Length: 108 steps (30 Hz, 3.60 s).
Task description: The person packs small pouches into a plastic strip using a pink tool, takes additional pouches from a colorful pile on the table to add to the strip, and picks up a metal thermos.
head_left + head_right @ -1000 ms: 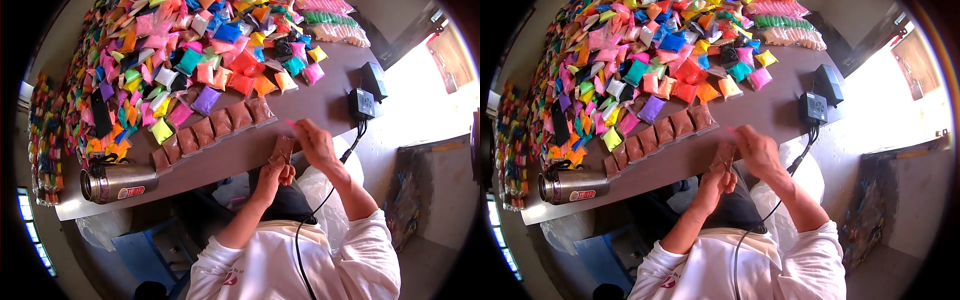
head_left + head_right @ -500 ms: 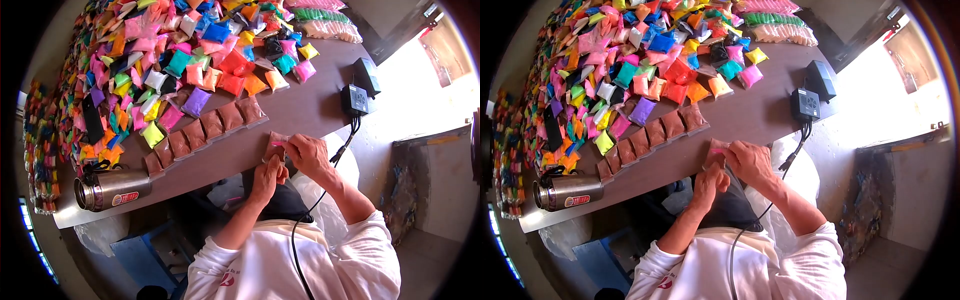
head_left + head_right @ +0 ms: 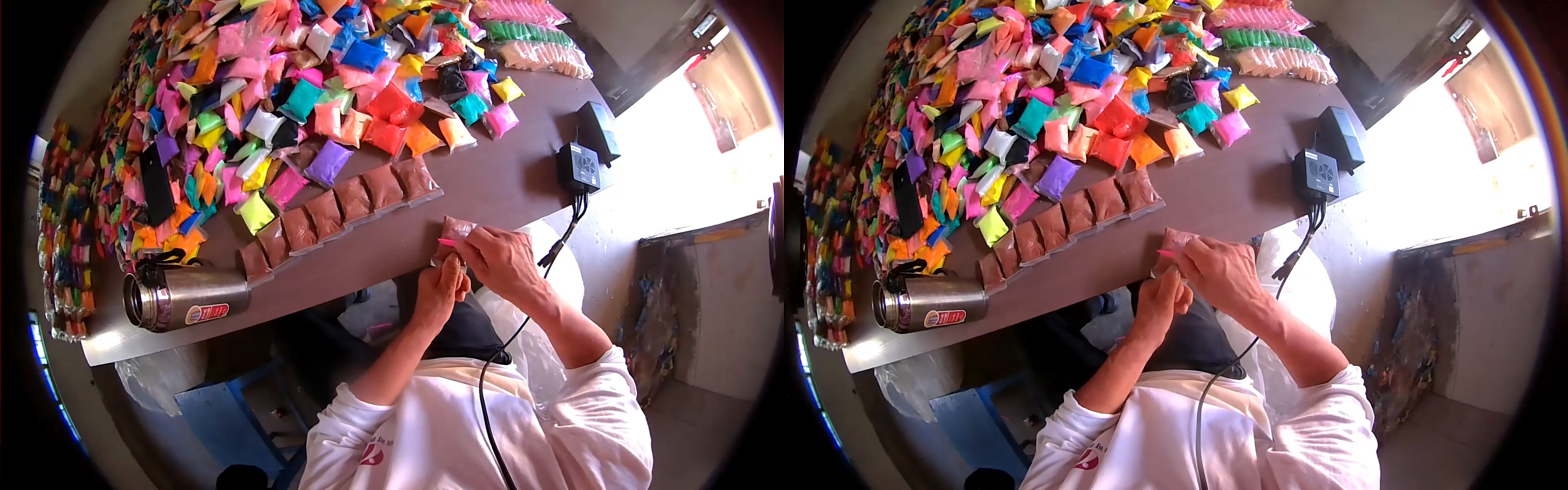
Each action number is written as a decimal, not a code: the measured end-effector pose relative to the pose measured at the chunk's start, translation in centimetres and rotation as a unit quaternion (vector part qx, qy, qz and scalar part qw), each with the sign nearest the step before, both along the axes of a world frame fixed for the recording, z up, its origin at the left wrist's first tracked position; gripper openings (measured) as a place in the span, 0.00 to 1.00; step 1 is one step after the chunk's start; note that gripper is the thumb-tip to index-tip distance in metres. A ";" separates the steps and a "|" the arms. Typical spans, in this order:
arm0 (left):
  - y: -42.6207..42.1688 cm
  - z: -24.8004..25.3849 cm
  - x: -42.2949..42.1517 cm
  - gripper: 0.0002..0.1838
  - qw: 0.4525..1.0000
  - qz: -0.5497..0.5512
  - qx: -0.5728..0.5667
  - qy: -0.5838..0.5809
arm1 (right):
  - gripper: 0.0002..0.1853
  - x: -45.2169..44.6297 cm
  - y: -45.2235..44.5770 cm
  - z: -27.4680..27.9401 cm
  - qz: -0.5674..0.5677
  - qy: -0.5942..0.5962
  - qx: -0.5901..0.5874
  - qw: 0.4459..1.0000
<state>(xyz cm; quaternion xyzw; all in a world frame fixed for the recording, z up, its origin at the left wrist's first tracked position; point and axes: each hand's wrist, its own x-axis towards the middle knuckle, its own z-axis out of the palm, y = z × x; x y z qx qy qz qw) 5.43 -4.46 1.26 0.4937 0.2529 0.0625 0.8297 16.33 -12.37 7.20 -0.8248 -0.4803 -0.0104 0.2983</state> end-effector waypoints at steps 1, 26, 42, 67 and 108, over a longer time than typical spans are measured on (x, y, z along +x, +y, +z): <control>0.0 0.3 0.0 0.27 1.000 0.001 -0.005 0.017 | 0.09 0.2 0.0 -0.1 0.001 0.000 0.001 1.000; 0.1 -1.3 0.4 0.29 0.998 0.011 0.046 -0.037 | 0.12 2.4 0.7 -1.7 -0.103 0.080 -0.020 0.991; 0.1 -1.0 -0.1 0.29 0.998 0.007 0.034 -0.043 | 0.11 1.1 0.0 -1.7 -0.026 -0.010 -0.008 1.000; 0.3 -2.7 -1.8 0.25 0.994 -0.104 -0.037 -0.011 | 0.13 3.8 -0.6 -1.5 -0.095 0.138 -0.016 0.986; 6.3 -23.4 -14.7 0.13 0.954 0.080 0.009 0.289 | 0.12 12.3 8.3 -2.8 -0.163 -0.013 0.032 0.986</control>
